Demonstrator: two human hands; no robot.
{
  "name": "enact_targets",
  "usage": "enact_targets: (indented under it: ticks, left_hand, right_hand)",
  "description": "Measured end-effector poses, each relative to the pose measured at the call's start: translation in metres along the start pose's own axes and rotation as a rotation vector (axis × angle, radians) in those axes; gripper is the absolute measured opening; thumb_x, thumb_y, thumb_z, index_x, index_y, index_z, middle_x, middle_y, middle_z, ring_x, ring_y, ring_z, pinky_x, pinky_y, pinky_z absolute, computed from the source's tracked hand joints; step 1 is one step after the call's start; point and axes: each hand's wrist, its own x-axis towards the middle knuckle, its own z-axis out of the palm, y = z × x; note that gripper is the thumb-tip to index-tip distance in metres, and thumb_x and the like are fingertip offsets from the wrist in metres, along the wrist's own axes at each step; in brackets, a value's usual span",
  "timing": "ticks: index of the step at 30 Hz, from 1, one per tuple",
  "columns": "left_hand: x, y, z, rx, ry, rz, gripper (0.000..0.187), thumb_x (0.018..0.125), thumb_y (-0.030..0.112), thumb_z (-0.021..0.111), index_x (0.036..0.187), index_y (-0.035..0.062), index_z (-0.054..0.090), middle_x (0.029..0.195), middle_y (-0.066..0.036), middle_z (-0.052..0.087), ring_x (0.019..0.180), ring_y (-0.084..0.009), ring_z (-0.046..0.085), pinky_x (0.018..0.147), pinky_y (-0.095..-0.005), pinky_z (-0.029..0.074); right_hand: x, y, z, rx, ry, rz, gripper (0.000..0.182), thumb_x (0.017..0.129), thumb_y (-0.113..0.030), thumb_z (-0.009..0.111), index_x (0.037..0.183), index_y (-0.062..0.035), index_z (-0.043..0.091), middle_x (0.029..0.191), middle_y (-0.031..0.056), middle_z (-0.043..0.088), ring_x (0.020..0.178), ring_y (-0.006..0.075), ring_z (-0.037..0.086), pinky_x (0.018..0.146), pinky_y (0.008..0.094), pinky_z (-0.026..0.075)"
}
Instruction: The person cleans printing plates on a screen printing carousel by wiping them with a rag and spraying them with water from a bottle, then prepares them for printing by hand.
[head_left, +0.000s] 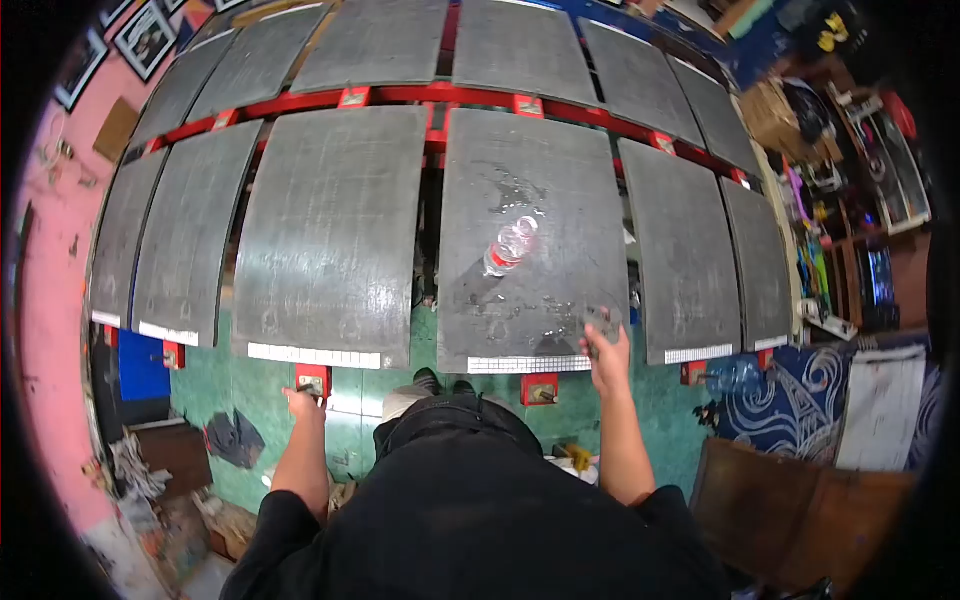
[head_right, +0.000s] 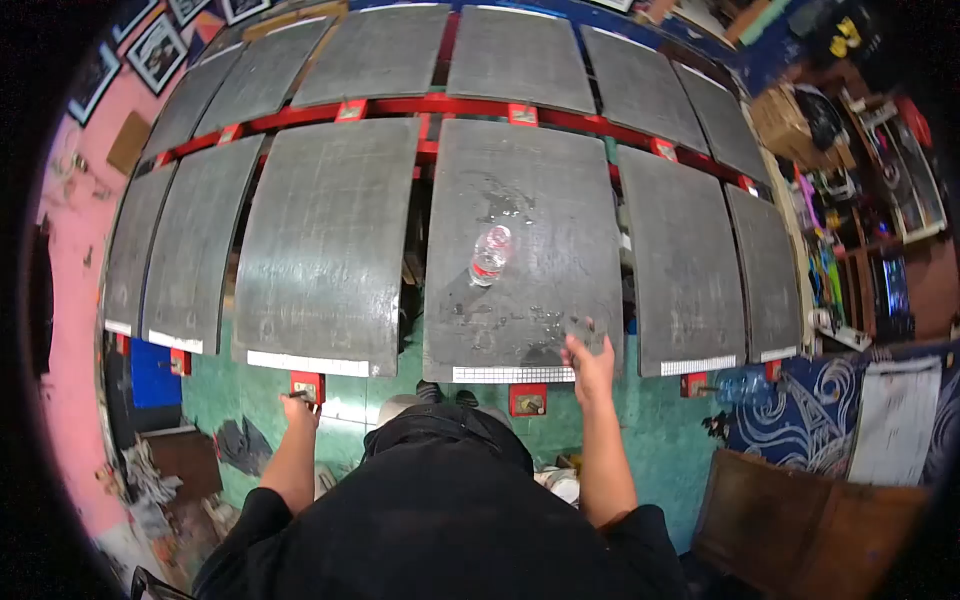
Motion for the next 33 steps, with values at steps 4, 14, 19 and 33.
enact_targets:
  ticks: [4, 14, 19, 33]
  left_hand:
    - [-0.047, -0.03, -0.005, 0.186, 0.301, 0.153, 0.068, 0.104, 0.061, 0.048, 0.148, 0.0086, 0.049, 0.146, -0.019, 0.051, 0.126, -0.0376, 0.057, 0.103, -0.055, 0.049]
    - [-0.193, -0.037, 0.04, 0.595, -0.323, 1.302, 0.051, 0.094, 0.011, 0.072, 0.139, 0.0009, 0.05, 0.135, -0.017, 0.049, 0.116, -0.0306, 0.052, 0.101, -0.045, 0.043]
    - [-0.3, -0.042, 0.142, 0.626, -0.753, 1.249, 0.059, 0.085, 0.002, 0.076, 0.138, 0.0058, 0.052, 0.128, -0.012, 0.053, 0.11, -0.0241, 0.056, 0.091, -0.0379, 0.048]
    - [-0.369, -0.109, 0.361, 0.543, -0.929, 0.991, 0.1, 0.071, 0.013, 0.095, 0.154, 0.0051, 0.039, 0.135, -0.014, 0.064, 0.12, -0.023, 0.065, 0.099, -0.0392, 0.055]
  right_hand:
    - [0.012, -0.008, -0.025, -0.25, 0.07, -0.121, 0.089, 0.089, -0.038, 0.082, 0.157, -0.0033, 0.037, 0.148, 0.0248, 0.056, 0.132, 0.0374, 0.059, 0.11, 0.0498, 0.048]
    - [-0.022, 0.034, -0.012, -0.849, 0.175, -0.677, 0.09, 0.082, -0.025, 0.085, 0.159, -0.0127, 0.04, 0.166, 0.0265, 0.029, 0.15, 0.0491, 0.034, 0.121, 0.0538, 0.034]
    - [0.018, 0.035, 0.001, -1.026, -0.037, -0.818, 0.092, 0.085, -0.035, 0.082, 0.163, -0.0187, 0.037, 0.171, 0.0223, 0.022, 0.156, 0.0486, 0.022, 0.123, 0.063, 0.026]
    - [0.065, 0.034, -0.029, -1.034, -0.494, -0.703, 0.102, 0.085, -0.043, 0.08, 0.167, -0.0198, 0.026, 0.173, 0.0174, 0.016, 0.16, 0.0437, 0.007, 0.124, 0.0701, 0.002]
